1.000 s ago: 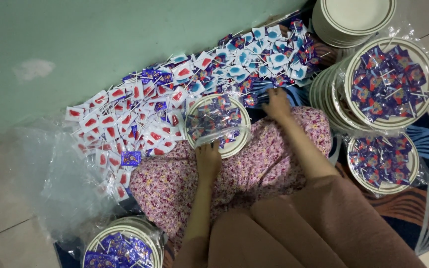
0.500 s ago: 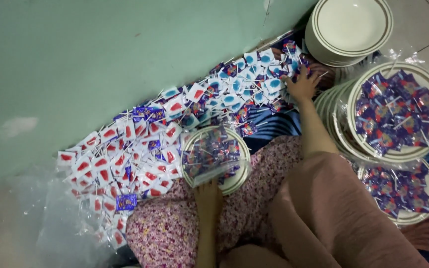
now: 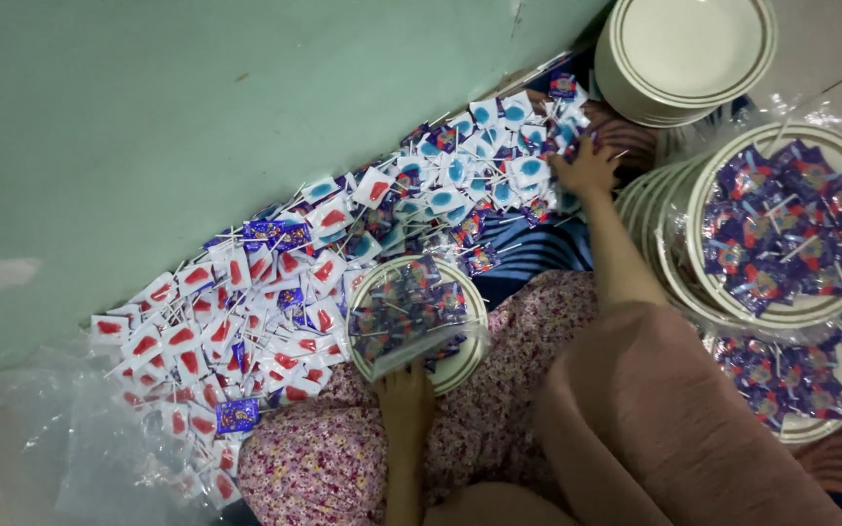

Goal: The person places individual food packets onto a plastic lid by hand, stacking them neatly before sliding the lid into a clear plastic bag.

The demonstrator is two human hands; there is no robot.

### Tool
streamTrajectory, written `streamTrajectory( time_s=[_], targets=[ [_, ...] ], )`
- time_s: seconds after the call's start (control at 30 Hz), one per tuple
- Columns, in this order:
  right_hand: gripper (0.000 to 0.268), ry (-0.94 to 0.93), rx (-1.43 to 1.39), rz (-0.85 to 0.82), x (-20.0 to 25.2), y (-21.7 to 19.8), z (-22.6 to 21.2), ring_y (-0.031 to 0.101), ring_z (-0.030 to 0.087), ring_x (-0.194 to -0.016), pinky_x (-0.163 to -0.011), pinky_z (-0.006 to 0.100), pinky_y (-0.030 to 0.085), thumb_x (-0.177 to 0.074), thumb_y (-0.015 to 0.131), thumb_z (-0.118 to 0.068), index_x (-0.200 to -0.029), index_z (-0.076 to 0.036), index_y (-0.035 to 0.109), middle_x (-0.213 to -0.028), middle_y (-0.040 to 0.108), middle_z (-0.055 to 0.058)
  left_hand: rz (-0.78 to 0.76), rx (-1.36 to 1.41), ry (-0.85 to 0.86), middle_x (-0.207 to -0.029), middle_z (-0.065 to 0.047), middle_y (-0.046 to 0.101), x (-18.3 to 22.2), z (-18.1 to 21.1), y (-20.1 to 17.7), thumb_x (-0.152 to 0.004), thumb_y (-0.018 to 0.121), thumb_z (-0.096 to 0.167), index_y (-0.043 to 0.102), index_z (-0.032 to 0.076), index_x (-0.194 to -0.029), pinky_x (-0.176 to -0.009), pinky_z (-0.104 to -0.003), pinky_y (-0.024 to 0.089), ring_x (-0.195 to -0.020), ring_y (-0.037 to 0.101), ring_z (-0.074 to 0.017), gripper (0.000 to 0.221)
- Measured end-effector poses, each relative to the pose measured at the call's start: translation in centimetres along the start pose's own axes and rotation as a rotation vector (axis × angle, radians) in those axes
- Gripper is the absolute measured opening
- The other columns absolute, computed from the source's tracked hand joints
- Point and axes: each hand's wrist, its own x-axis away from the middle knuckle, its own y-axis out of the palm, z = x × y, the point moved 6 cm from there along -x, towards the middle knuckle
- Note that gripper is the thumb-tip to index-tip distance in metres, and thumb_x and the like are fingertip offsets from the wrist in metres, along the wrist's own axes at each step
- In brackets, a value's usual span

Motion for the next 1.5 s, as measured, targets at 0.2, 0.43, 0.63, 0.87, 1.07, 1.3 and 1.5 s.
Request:
streamTrajectory(
  time_s=[0.2, 0.43, 0.63, 0.87, 1.07, 1.3, 1.5],
  targets=[
    [0.086, -0.074, 0.095, -0.073, 6.8, 1.4, -3.0, 0.03, 0.05, -0.141, -0.109, 0.064, 0.033, -0.091, 0.054, -0.069, -0.16, -0.03, 0.02, -0.158, 0.028, 0.026, -0.027, -0.054, 0.034, -0.122, -0.018, 0.066, -0.1, 0.1, -0.1, -0.093, 0.058, 0.019, 0.052, 0.015, -0.147, -0.099, -0.063, 0.044, -0.114, 0.06, -0.045, 0.055],
    [0.063, -0.268, -0.233, -0.041, 5.7, 9.7, -0.2, 0.06, 0.04, -0.122, -0.102, 0.049, 0.049, -0.08, 0.083, -0.031, -0.136, -0.038, 0.054, -0.127, 0.051, 0.015, 0.216, -0.132, 0.073, -0.085, -0.014, 0.068, 0.5, 1.5, -3.4, -0.082, 0.062, 0.024, 0.067, 0.016, -0.117, -0.089, -0.054, 0.054, -0.087, 0.072, -0.0327, 0.036],
    [0.031, -0.329, -0.293, 0.139, 9.1, 6.3, 1.1, 0.067, 0.038, -0.112, -0.096, 0.047, 0.054, -0.088, 0.072, -0.022, -0.117, -0.032, 0.071, -0.111, 0.072, 0.016, 0.204, -0.111, 0.082, -0.094, -0.01, 0.07, 1.1, 0.0, -0.4, -0.094, 0.056, 0.019, 0.063, 0.023, -0.127, -0.094, -0.048, 0.054, -0.092, 0.072, -0.0263, 0.034],
    [0.049, -0.252, -0.729, -0.002, 13.4, 4.8, 2.1, 0.066, 0.04, -0.108, -0.085, 0.051, 0.059, -0.093, 0.075, -0.034, -0.132, -0.007, 0.061, -0.119, 0.066, 0.028, 0.206, -0.103, 0.093, -0.092, -0.011, 0.072, 1.3, 0.7, -2.5, -0.089, 0.058, 0.022, 0.066, 0.02, -0.12, -0.091, -0.051, 0.054, -0.091, 0.073, -0.0289, 0.032],
    [0.034, -0.087, -1.113, -0.176, 16.8, 5.3, 2.9, 0.057, 0.024, -0.093, -0.08, 0.045, 0.059, -0.088, 0.076, -0.018, -0.118, -0.005, 0.065, -0.105, 0.057, 0.011, 0.337, -0.179, 0.134, -0.086, -0.009, 0.069, 1.4, 0.6, -1.7, -0.083, 0.06, 0.02, 0.069, 0.022, -0.113, -0.084, -0.049, 0.057, -0.083, 0.073, -0.0281, 0.032],
    [0.032, -0.083, -1.165, -0.116, 15.7, 6.1, 3.4, 0.062, 0.022, -0.077, -0.068, 0.037, 0.061, -0.077, 0.075, -0.002, -0.108, -0.009, 0.072, -0.091, 0.055, 0.008, 0.454, -0.222, 0.158, -0.079, -0.006, 0.067, 1.5, 0.5, -1.2, -0.079, 0.06, 0.017, 0.071, 0.023, -0.104, -0.079, -0.047, 0.058, -0.076, 0.072, -0.0268, 0.028],
    [0.03, -0.107, -1.096, -0.032, 15.4, 6.6, 3.6, 0.065, 0.026, -0.078, -0.056, 0.041, 0.064, -0.076, 0.079, -0.003, -0.105, -0.008, 0.073, -0.092, 0.06, 0.011, 0.474, -0.231, 0.181, -0.076, -0.006, 0.066, 1.7, 0.9, -2.0, -0.077, 0.063, 0.018, 0.072, 0.023, -0.104, -0.074, -0.045, 0.057, -0.073, 0.071, -0.0269, 0.029]
  ],
)
